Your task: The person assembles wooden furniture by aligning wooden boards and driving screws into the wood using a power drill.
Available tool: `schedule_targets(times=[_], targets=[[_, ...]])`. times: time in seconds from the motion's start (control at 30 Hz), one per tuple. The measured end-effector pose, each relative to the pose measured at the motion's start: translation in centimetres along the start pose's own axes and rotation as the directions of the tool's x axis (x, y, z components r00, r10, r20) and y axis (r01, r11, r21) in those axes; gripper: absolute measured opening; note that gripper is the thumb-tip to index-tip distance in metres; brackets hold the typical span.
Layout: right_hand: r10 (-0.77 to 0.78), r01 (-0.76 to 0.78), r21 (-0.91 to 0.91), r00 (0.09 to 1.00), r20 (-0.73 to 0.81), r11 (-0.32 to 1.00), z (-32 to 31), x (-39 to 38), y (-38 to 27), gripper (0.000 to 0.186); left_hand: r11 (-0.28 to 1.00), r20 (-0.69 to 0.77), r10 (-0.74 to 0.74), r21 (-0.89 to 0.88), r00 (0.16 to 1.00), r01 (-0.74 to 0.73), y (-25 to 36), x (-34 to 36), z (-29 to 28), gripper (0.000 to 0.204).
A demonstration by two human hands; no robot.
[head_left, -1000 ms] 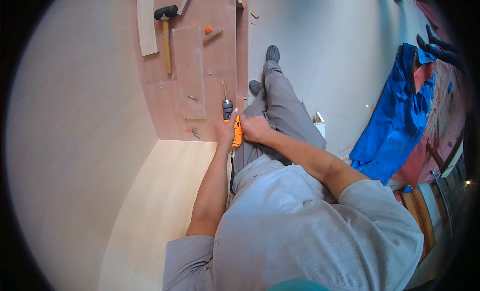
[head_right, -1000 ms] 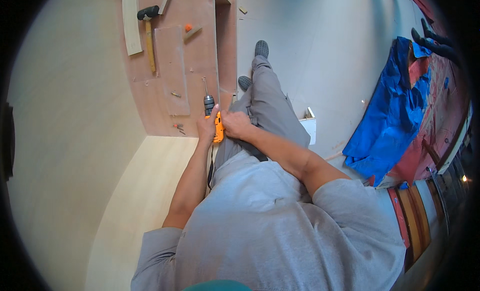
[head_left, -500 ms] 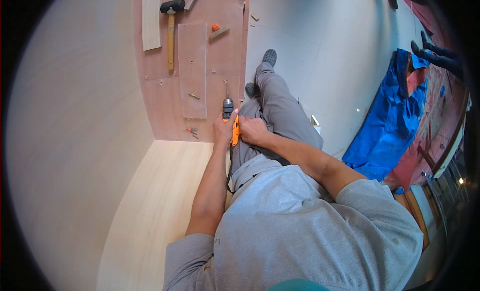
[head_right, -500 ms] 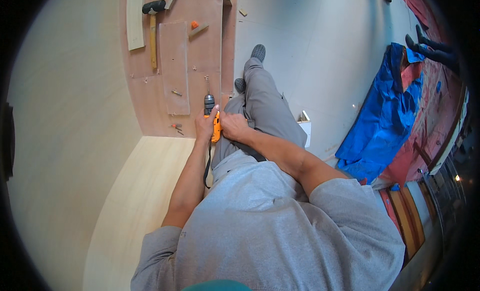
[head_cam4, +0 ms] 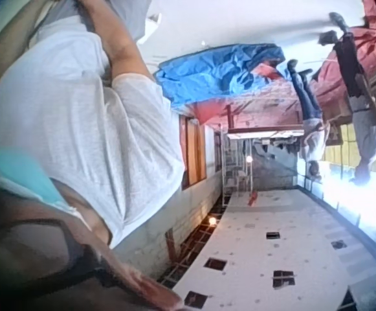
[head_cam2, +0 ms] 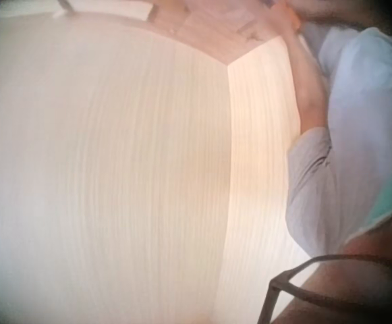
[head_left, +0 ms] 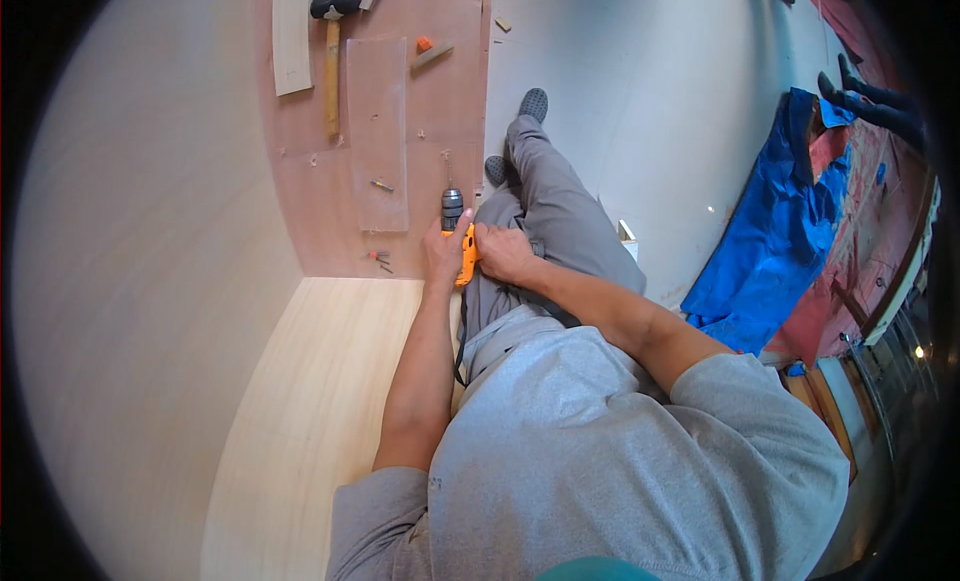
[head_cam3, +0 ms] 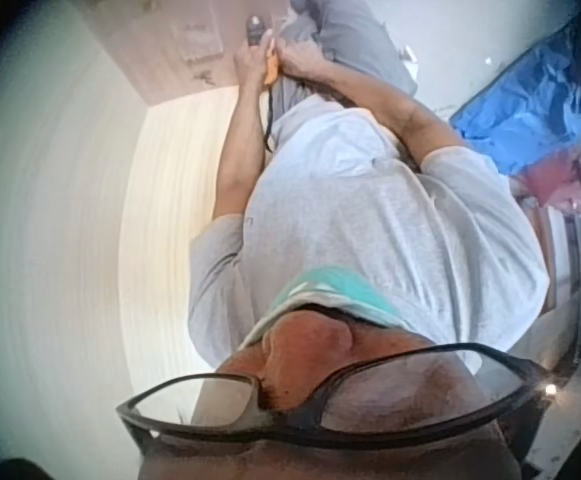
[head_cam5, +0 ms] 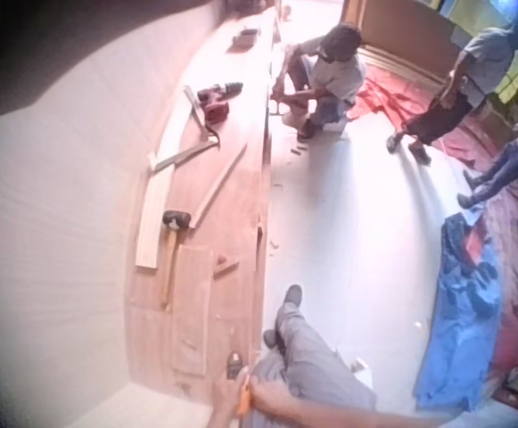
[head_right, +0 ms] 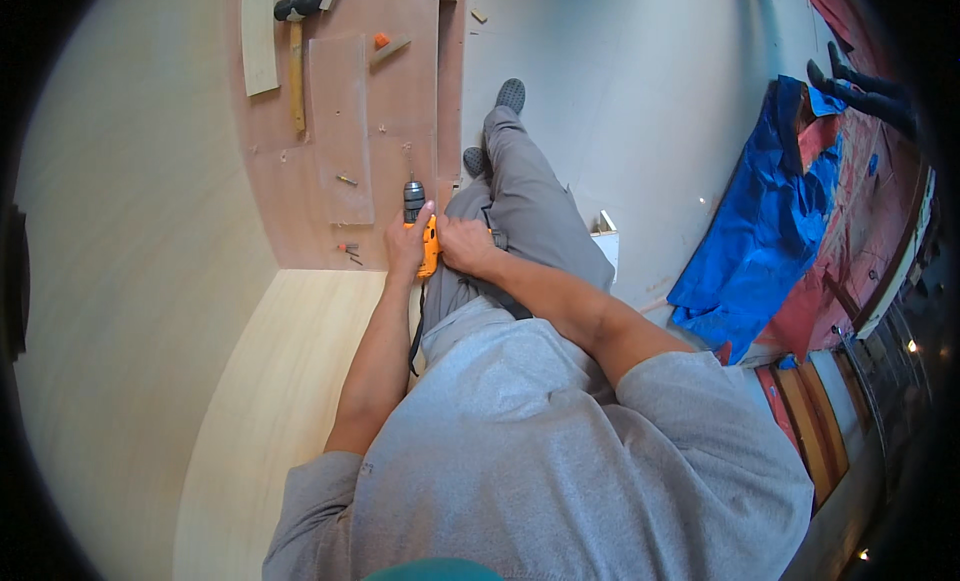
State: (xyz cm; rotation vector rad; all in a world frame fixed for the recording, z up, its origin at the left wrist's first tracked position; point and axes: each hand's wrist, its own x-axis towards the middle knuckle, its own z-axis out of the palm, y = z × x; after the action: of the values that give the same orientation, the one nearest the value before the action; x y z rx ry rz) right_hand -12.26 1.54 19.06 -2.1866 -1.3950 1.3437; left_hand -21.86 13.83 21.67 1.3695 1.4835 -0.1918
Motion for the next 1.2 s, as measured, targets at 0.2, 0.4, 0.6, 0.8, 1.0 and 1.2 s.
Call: schedule_targets(times=[0.2,0.4,0.6,0.8,1.0,1.2], targets=[[-0.016,0.016,0.023,1.0,0.023,1.0,-0.9,0.2,-0.2,0.032,1.0,0.003,-0.015,0.016,1.0,0.015,0.3,0.3,-0.4,0.053],[-0.005,0.004,0.028,1.0,0.031,1.0,-0.8,0.4,-0.2,0.035,0.999,0.011,-0.027,-0.02,1.0,0.027,0.2,0.5,-0.1,0.053],[-0.004,0.001,0.041,0.997,0.074,0.999,-1.2,0.4,-0.1,0.036,0.999,0.008,-0.053,0.008,0.999,0.053,1.0,0.3,-0.2,0.054],[-0.025,0.023,0.049,0.999,0.041,0.999,-0.8,0.4,-0.1,0.035,0.999,0.001,-0.045,0.024,0.999,0.045,0.3,0.7,-0.2,0.054],[-0.04,0.04,0.041,0.999,-0.008,0.998,-0.8,0.5,0.0,0.032,0.999,0.01,-0.042,0.029,0.999,0.042,0.8,0.4,-0.3,0.055],[-0.041,0.041,0.066,0.999,0.005,0.997,-1.0,0.5,0.0,0.032,0.999,0.009,-0.029,0.036,1.0,0.029,0.9,0.4,-0.3,0.056]])
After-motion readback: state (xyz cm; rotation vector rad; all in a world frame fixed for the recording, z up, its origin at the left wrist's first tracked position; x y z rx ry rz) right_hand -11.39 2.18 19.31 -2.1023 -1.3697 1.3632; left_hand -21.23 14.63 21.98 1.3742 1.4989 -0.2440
